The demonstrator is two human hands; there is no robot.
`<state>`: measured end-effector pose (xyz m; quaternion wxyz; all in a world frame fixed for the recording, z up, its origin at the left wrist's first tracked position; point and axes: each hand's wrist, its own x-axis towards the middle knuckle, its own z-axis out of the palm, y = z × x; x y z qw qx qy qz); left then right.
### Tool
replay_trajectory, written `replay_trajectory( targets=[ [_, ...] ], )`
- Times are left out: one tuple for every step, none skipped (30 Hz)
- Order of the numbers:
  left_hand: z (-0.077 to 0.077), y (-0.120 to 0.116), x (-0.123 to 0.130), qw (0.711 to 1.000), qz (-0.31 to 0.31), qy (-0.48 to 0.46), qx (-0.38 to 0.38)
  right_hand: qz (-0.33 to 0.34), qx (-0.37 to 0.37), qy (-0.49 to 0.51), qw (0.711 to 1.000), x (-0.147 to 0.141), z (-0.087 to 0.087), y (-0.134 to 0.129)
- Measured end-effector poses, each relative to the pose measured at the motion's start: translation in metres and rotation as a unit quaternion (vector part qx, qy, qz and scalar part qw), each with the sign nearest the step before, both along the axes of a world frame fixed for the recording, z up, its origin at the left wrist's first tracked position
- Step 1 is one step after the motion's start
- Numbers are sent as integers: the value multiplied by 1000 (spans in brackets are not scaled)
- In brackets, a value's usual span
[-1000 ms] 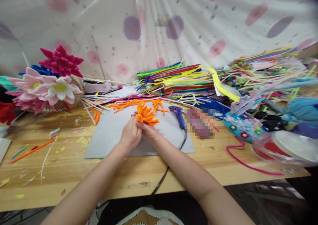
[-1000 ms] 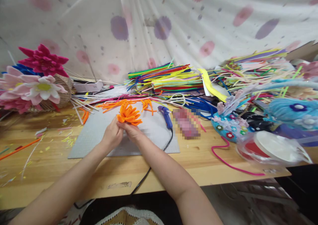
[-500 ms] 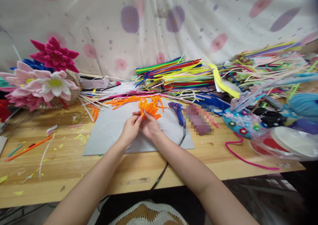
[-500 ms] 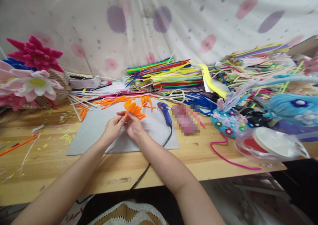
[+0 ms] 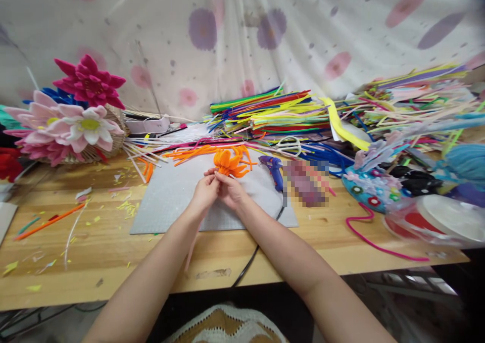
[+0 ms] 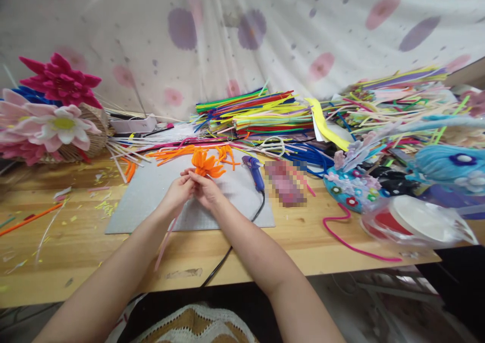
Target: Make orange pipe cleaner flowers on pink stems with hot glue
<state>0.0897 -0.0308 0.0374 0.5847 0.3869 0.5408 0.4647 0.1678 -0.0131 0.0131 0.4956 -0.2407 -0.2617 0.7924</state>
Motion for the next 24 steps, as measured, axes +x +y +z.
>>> replay_trajectory(
  targets=[
    [1, 0, 1, 1000, 5, -21, -21, 1, -9, -7, 1000, -1, -2, 0],
    [3, -1, 2, 998, 10, -39, -41, 2, -16, -14, 1000, -2, -3, 1],
    [5, -2, 3, 997, 11, -54, -58, 5, -21, -21, 1000, -2, -5, 2],
    [6, -2, 3, 995, 6, -63, -72, 6, -25, -27, 999, -2, -6, 3],
    [7, -3, 3, 994, -3, -69, -83, 4, -30, -30, 999, -1, -7, 5],
    [8, -3, 3, 993, -12, -71, -90, 1, -36, -31, 999, 0, -8, 7],
    [9, -4, 3, 993, -19, -70, -95, -4, -46, -28, 999, 1, -8, 9],
    [9, -4, 3, 993, -24, -68, -96, -10, -57, -24, 998, 2, -8, 11],
    [8, -4, 3, 993, -25, -66, -93, -15, -67, -18, 997, 4, -8, 13],
    [7, -4, 3, 994, -25, -64, -89, -17, -76, -12, 997, 6, -7, 14],
    [7, -4, 4, 994, -24, -60, -84, -15, -82, -8, 997, 7, -6, 16],
    [6, -3, 4, 995, -23, -57, -79, -10, -85, -4, 996, 9, -5, 17],
    [5, -3, 5, 995, -22, -55, -75, -6, -86, 1, 996, 10, -4, 17],
    [5, -3, 6, 996, -19, -54, -72, -2, -87, 7, 996, 11, -3, 18],
    [5, -4, 6, 996, -15, -56, -68, 0, -89, 13, 996, 12, -2, 18],
    [5, -4, 7, 996, -12, -60, -65, 0, -93, 22, 995, 12, -1, 18],
    [6, -4, 8, 996, -10, -66, -62, -1, -96, 31, 995, 12, 0, 18],
    [6, -5, 8, 995, -9, -73, -61, -2, -101, 40, 994, 12, 0, 18],
    [7, -5, 8, 995, -10, -81, -63, -2, -107, 49, 993, 12, 1, 17],
    [8, -6, 8, 994, -12, -89, -66, -1, -112, 55, 992, 12, 2, 17],
    [9, -6, 8, 993, -14, -98, -69, -1, -116, 59, 992, 12, 2, 16],
    [9, -6, 8, 991, -15, -107, -75, -2, -117, 60, 991, 11, 3, 15],
    [10, -6, 8, 990, -13, -117, -82, -3, -114, 58, 992, 11, 2, 15],
    [10, -6, 7, 988, -11, -127, -92, -3, -106, 52, 993, 11, 2, 14]
  ],
)
